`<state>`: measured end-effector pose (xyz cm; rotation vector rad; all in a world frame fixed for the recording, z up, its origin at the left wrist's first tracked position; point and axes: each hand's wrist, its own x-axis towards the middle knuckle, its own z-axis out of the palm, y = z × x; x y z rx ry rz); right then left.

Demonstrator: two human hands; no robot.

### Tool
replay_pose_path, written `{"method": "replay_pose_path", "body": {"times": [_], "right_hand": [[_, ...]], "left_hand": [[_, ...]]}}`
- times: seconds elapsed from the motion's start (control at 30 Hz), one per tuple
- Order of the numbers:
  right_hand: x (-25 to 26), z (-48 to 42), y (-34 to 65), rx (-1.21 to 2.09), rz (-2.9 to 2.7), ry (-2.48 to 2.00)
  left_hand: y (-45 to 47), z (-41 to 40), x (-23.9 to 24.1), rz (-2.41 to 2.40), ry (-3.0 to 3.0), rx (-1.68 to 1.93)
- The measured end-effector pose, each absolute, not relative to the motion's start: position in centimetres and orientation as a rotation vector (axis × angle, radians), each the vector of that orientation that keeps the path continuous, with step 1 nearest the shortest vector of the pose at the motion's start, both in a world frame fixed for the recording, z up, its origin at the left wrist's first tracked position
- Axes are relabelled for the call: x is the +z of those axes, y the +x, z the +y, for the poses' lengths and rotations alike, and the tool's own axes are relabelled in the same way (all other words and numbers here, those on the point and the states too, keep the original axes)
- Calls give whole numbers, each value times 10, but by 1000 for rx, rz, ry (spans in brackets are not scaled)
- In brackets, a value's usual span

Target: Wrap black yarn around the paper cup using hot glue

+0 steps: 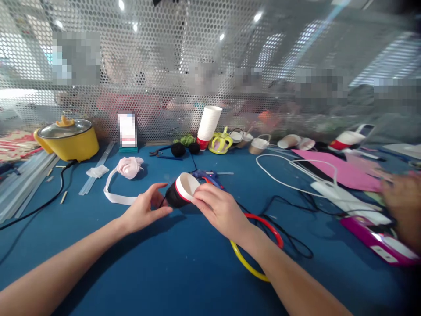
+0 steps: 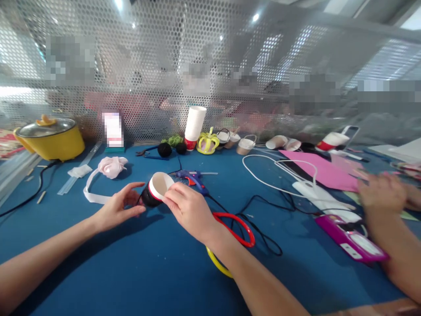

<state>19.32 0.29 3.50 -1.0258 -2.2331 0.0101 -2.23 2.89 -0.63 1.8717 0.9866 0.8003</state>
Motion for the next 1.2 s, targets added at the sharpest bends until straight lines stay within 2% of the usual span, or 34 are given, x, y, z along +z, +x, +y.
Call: {"method": "replay_pose_path", "body": {"times": [0.13, 0.33, 0.57, 0.63, 0.97, 1.2], "right_hand": [[34, 6, 196, -33, -2104, -1178], [30, 13, 197, 191, -1912, -1217], [19, 14, 194, 792, -1710, -1171], [16, 14, 196, 858, -1712, -1133], [10, 20, 207, 832, -1769, -1115], [14, 17, 196, 650, -1951, -1060]], "left_hand": [[-17, 15, -6, 1032, 1902, 848], [-14, 6, -6, 551, 2586, 606], [-26, 35, -17, 1061, 2574, 830], [-28, 39, -19, 1194, 2498, 939], [-25, 37, -20, 1287, 2241, 1107], [-23, 28, -20, 814, 2009, 1002]]}}
